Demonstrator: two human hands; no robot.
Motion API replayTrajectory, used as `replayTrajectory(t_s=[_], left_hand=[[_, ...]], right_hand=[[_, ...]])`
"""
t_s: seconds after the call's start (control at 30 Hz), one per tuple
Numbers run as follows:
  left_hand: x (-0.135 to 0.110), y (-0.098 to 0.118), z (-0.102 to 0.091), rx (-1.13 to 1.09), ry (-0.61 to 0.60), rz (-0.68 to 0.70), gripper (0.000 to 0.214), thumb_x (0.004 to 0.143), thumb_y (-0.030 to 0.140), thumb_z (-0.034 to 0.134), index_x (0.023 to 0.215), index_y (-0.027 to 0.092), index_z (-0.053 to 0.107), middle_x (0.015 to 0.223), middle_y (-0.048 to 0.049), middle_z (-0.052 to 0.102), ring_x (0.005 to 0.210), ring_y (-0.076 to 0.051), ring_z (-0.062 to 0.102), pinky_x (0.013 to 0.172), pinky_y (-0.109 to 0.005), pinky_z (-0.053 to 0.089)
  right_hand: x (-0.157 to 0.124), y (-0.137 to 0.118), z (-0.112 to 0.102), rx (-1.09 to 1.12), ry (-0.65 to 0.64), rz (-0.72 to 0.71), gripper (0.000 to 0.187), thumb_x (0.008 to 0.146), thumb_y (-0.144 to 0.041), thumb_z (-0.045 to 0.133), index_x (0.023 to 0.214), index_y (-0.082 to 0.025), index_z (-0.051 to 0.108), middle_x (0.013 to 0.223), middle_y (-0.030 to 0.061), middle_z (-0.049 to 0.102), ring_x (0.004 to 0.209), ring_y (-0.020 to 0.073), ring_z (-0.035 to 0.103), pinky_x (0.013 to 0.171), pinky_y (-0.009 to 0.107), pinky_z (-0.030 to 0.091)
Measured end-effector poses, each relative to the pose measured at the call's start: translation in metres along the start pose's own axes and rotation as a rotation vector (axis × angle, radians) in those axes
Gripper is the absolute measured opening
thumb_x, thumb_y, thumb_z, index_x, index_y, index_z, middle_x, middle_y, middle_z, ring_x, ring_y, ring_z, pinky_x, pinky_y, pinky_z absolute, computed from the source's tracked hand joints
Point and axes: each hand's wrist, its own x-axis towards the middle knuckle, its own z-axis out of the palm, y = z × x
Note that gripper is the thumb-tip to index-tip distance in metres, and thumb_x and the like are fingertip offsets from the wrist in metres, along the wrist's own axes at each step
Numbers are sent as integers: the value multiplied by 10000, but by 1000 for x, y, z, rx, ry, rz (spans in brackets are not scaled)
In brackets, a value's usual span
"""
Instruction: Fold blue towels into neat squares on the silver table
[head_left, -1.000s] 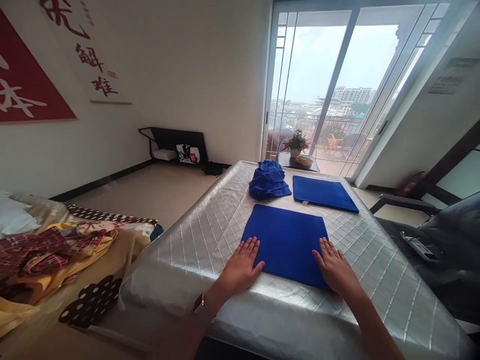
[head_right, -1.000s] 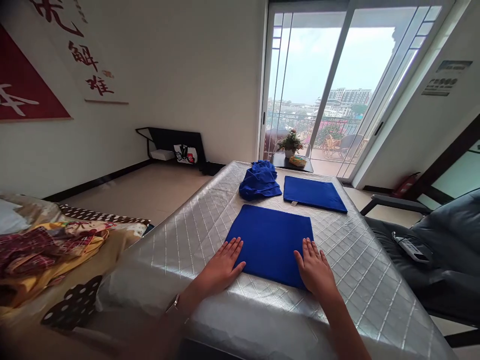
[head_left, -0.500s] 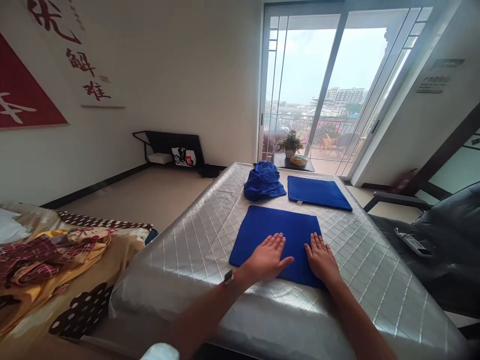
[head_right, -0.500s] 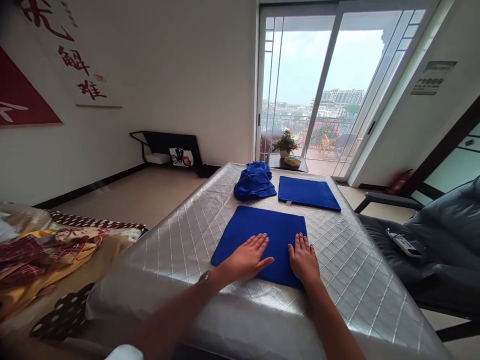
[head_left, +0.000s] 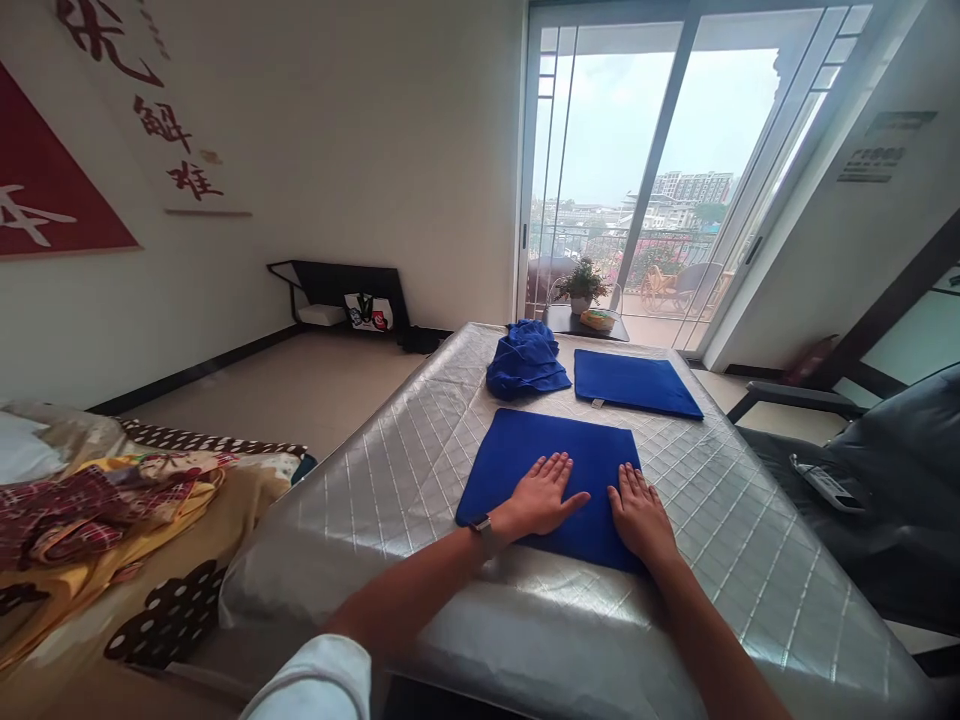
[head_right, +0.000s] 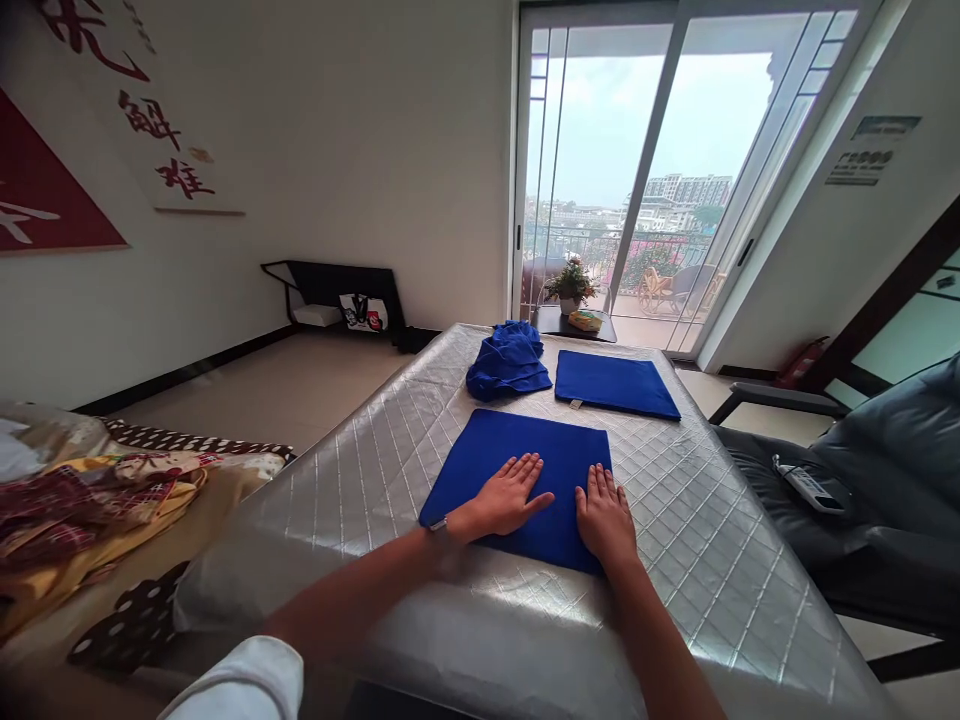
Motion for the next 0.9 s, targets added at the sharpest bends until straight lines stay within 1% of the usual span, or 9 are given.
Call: replayTrajectory(t_s=[0.1, 0.17, 0.27, 0.33, 0.47, 0.53, 0.63, 0.77, 0.9], left_hand=[[-30, -39, -16, 19, -19, -150, 860, 982, 694, 75, 1574, 94, 247, 1642, -123, 199, 1528, -237, 132, 1247, -416, 103], [-49, -61, -23, 36, -16, -235, 866, 981, 698, 84, 1577, 87, 235, 1645, -125, 184, 1529, -245, 124, 1248, -422, 104], [-70, -77, -28, 37, 2, -273, 873, 979, 707, 96, 1580, 87, 222, 1649, -131, 158, 1531, -254, 101, 1246, -432, 115], [-76, -79, -28, 26, 15, -269, 878, 975, 716, 112, 1581, 88, 217, 1649, -139, 154, 1531, -259, 97, 1243, -438, 127], [-75, -75, -26, 14, 29, -279, 902, 968, 727, 141, 1576, 65, 223, 1647, -152, 148, 1530, -263, 102, 1245, -428, 136], [-74, -74, -25, 6, 29, -281, 908, 967, 728, 143, 1573, 57, 229, 1647, -154, 143, 1531, -262, 100, 1247, -421, 129], [-75, -75, -25, -3, 35, -280, 900, 966, 729, 142, 1577, 73, 223, 1648, -147, 146, 1530, -259, 103, 1246, -427, 128], [-76, -75, -24, 2, 34, -287, 904, 966, 731, 148, 1579, 70, 209, 1648, -146, 151, 1530, -257, 108, 1245, -429, 134], [-77, -75, -26, 15, 2, -290, 927, 961, 737, 141, 1579, 49, 187, 1652, -148, 128, 1532, -255, 91, 1249, -415, 121]], right_hand=[[1, -1, 1, -7, -8, 10, 642, 1018, -373, 171, 1574, -59, 228, 1650, 93, 186, 1522, 222, 141, 1230, 400, 123], [1, -2, 1, -23, -14, 13, 642, 1016, -371, 169, 1575, -60, 225, 1650, 90, 183, 1522, 221, 141, 1230, 401, 126], [0, -4, -1, -58, -24, 25, 645, 1016, -368, 158, 1576, -54, 213, 1650, 95, 180, 1522, 222, 147, 1229, 411, 133], [-1, -5, -4, -93, -39, 36, 644, 1016, -369, 155, 1577, -57, 207, 1651, 94, 181, 1521, 227, 152, 1231, 426, 125], [6, -3, -14, -158, -110, 30, 644, 1016, -383, 171, 1571, -63, 238, 1645, 89, 207, 1518, 234, 165, 1232, 447, 112], [15, -1, -21, -145, -121, 20, 648, 1016, -391, 163, 1569, -64, 246, 1644, 86, 211, 1517, 232, 170, 1231, 449, 124], [35, 0, -27, -77, -92, 30, 658, 1018, -402, 126, 1574, -66, 230, 1647, 79, 204, 1518, 223, 165, 1229, 439, 135], [53, -1, -22, -11, -61, 73, 665, 1020, -411, 137, 1576, -54, 213, 1653, 87, 185, 1522, 215, 146, 1230, 406, 136], [55, 0, -8, 7, -43, 88, 669, 1017, -411, 152, 1575, -47, 207, 1654, 91, 183, 1524, 218, 134, 1230, 396, 131]])
